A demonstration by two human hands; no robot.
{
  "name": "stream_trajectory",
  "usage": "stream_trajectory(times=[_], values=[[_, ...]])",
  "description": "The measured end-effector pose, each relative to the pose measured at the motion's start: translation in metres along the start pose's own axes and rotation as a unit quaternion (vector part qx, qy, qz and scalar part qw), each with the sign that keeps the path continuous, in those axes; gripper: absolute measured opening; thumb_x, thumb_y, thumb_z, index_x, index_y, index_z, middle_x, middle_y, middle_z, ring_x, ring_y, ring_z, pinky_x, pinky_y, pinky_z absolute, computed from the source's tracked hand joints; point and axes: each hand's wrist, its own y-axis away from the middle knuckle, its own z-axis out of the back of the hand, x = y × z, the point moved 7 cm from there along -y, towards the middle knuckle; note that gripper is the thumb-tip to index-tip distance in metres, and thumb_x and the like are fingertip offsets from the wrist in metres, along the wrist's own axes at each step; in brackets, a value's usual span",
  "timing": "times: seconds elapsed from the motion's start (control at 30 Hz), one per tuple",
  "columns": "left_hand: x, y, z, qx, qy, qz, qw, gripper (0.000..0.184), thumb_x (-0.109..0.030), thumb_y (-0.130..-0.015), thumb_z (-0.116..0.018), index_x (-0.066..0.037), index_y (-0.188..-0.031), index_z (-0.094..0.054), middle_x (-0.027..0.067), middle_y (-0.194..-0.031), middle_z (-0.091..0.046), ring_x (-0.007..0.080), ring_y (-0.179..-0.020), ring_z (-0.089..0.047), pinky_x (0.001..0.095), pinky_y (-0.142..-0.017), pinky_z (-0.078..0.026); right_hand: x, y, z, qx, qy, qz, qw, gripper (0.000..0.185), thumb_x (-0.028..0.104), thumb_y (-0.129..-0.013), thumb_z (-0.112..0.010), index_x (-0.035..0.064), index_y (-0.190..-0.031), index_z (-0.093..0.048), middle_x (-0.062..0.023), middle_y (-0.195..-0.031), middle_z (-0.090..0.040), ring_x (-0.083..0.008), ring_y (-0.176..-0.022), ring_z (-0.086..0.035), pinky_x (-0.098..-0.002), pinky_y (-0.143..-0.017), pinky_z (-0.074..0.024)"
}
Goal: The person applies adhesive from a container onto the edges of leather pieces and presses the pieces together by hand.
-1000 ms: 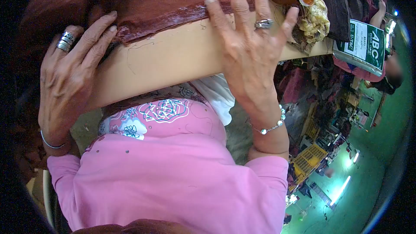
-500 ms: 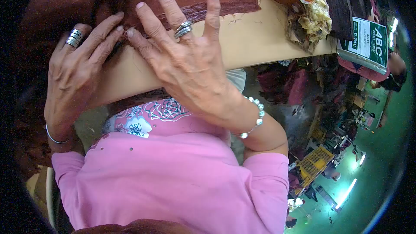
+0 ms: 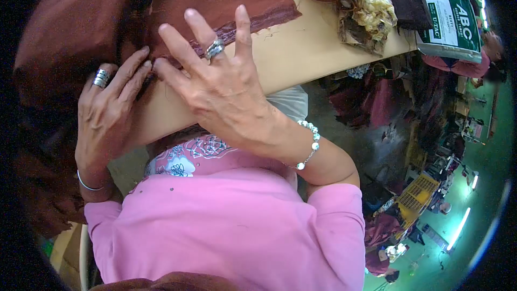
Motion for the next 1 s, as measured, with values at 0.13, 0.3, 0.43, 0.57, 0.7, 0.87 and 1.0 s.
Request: stream_trajectory(times=[0.13, 0.3, 0.43, 0.57, 0.7, 0.87, 1.0], values=[[-0.001, 0.0, 0.001, -0.011, 0.021, -0.01, 1.0, 0.041, -0.005, -0.075, -0.051, -0.001, -0.115, -0.06, 0.0085, -0.128, -0.055, 0.0276, -0.089, -0.058, 0.0367, -0.08, -0.049, -0.026, 0.012, 0.012, 0.08, 0.121, -0.023, 0.989, 0.025, 0.016, -0.074, -0.06, 0.013, -0.097, -0.069, -0.0062, -0.13, -0.049, -0.0284, -0.128, -0.039, -0.0648, -0.106, -0.0153], [0.006, 0.004, -0.001, -0.053, 0.038, -0.011, 0.998, 0.038, -0.009, -0.076, -0.053, 0.0, -0.112, -0.059, 0.0136, -0.127, -0.054, 0.0225, -0.084, -0.062, 0.032, -0.07, -0.051, -0.048, 0.001, 0.032, 0.108, 0.117, -0.029, 0.987, 0.047, 0.006, -0.073, -0.058, 0.0117, -0.12, -0.053, -0.0059, -0.139, -0.044, -0.0275, -0.133, -0.035, -0.0584, -0.11, -0.0103], [-0.006, -0.001, 0.025, -0.158, 0.036, -0.016, 0.987, 0.028, -0.014, -0.075, -0.054, -0.004, -0.101, -0.058, 0.0101, -0.109, -0.054, 0.0176, -0.079, -0.061, 0.0295, -0.068, -0.051, -0.021, -0.011, 0.004, 0.029, 0.081, 0.092, 0.992, 0.075, 0.006, -0.072, -0.061, 0.0062, -0.141, -0.032, -0.0066, -0.14, -0.043, -0.0278, -0.132, -0.037, -0.0567, -0.113, -0.0066], [-0.006, 0.012, 0.038, -0.196, 0.034, 0.003, 0.98, 0.035, -0.014, -0.076, -0.054, -0.008, -0.11, -0.057, 0.0086, -0.116, -0.054, 0.0196, -0.094, -0.059, 0.033, -0.08, -0.048, 0.002, -0.043, 0.021, 0.022, 0.014, 0.069, 0.997, 0.081, -0.006, -0.066, -0.062, 0.0029, -0.14, -0.032, -0.0072, -0.133, -0.051, -0.0219, -0.103, -0.057, -0.0561, -0.112, -0.0137], [0.031, 0.057, 0.053, -0.232, -0.122, 0.156, 0.952, 0.049, -0.012, -0.077, -0.054, -0.014, -0.125, -0.053, 0.0067, -0.13, -0.049, 0.0245, -0.117, -0.048, 0.0423, -0.097, -0.036, -0.015, -0.06, 0.055, -0.042, 0.035, 0.071, 0.996, 0.079, -0.009, -0.066, -0.061, 0.0014, -0.139, -0.034, -0.0096, -0.128, -0.055, -0.0204, -0.088, -0.06, -0.0538, -0.111, -0.0203], [0.083, 0.095, 0.052, -0.231, -0.161, 0.293, 0.914, 0.058, -0.005, -0.067, -0.063, -0.012, -0.124, -0.053, 0.0091, -0.122, -0.052, 0.0289, -0.116, -0.048, 0.0457, -0.099, -0.034, -0.042, -0.071, 0.073, -0.031, 0.063, 0.038, 0.997, 0.076, -0.012, -0.066, -0.057, 0.004, -0.138, -0.038, -0.0127, -0.119, -0.059, -0.0258, -0.092, -0.061, -0.0535, -0.111, -0.0216], [0.101, 0.073, 0.064, -0.234, -0.144, 0.199, 0.941, 0.035, -0.005, -0.074, -0.055, -0.01, -0.109, -0.059, 0.0083, -0.096, -0.055, 0.0277, -0.093, -0.056, 0.0446, -0.092, -0.038, -0.032, -0.077, 0.084, 0.002, 0.046, 0.068, 0.997, 0.079, -0.014, -0.064, -0.054, 0.006, -0.139, -0.038, -0.0103, -0.121, -0.06, -0.0266, -0.108, -0.057, -0.0522, -0.11, -0.0237]])
